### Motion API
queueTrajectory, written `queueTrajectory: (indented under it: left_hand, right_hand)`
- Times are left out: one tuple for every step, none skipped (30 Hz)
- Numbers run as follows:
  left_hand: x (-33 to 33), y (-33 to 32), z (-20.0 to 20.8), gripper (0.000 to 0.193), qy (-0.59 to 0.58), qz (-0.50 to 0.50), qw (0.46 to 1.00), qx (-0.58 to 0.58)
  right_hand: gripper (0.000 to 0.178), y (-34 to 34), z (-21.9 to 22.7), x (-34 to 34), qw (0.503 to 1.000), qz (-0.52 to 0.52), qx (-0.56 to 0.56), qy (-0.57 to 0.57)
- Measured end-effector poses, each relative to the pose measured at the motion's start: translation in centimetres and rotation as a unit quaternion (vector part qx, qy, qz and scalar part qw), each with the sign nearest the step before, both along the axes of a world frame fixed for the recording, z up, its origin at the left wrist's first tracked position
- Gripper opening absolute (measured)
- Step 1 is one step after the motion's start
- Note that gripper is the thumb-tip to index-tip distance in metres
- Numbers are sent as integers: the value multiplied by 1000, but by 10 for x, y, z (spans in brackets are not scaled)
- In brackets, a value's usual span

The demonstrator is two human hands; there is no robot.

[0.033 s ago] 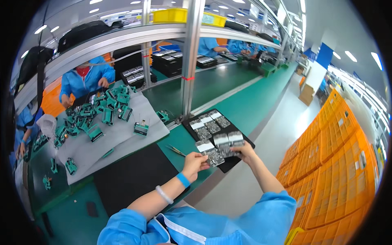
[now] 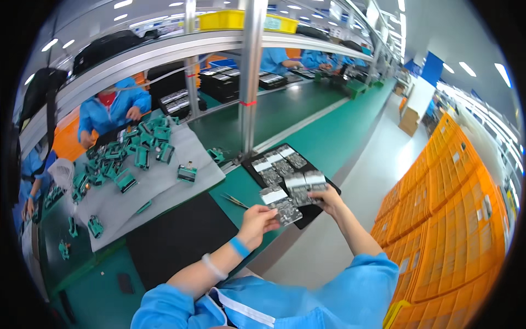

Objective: Assembling electronic circuit boards into green plastic housings at a factory workstation.

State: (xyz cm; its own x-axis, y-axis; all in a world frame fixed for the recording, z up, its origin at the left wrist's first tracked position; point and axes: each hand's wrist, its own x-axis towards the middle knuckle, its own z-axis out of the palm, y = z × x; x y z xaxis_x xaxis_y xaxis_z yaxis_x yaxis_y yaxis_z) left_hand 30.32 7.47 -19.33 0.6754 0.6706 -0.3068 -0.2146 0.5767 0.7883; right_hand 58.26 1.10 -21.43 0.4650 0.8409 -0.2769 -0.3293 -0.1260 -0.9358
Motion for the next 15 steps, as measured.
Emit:
queueTrajectory:
  left_hand:
    - [-25,-13,27,18,-33,-24,999,-11]
    - [-48,-25,54,18,-47,-20,999,-16]
    - [-71,-39,77,19,-61,-12,998,-19]
    - [-98,-50,81,18,-86,-6,996,-17]
    - [-116,-66,96,17,-77,50,996,0]
    - [-131,-74,103,16,-68,106,992,17]
    - [-150,-78,91,13,-47,153,984,73]
    - [-176,-77,80,11,-26,195,972,130]
    - [-199,-73,67,11,13,224,964,145]
    - [-217,-68,50,12,44,262,951,157]
    - [-231,-68,40,12,103,279,941,160]
    - [-239,-61,22,17,116,320,930,142]
    - [-253,-54,0,17,145,317,926,143]
    - [-272,-48,-21,17,173,317,921,143]
    - [-287,-42,-36,15,201,302,921,142]
  right_hand:
    - [50,0,9,-8,999,-8,38,21]
    - [52,3,34,-30,999,-9,50,16]
    - [53,10,53,-44,997,13,74,32]
    - [55,17,56,-61,994,38,94,37]
    - [57,24,59,-82,989,63,118,65]
    - [58,30,60,-105,988,89,101,80]
    - [57,34,66,-133,983,130,89,96]
    - [61,46,53,-156,975,171,66,127]
    - [62,53,42,-183,971,188,55,139]
    - [65,66,18,-210,966,213,56,134]
    - [66,69,14,-233,961,229,33,151]
    - [67,70,11,-252,954,248,8,166]
    - [68,71,0,-265,960,244,-5,140]
    - [69,74,-9,-279,963,243,-15,111]
    - [68,77,-25,-296,971,228,-2,68]
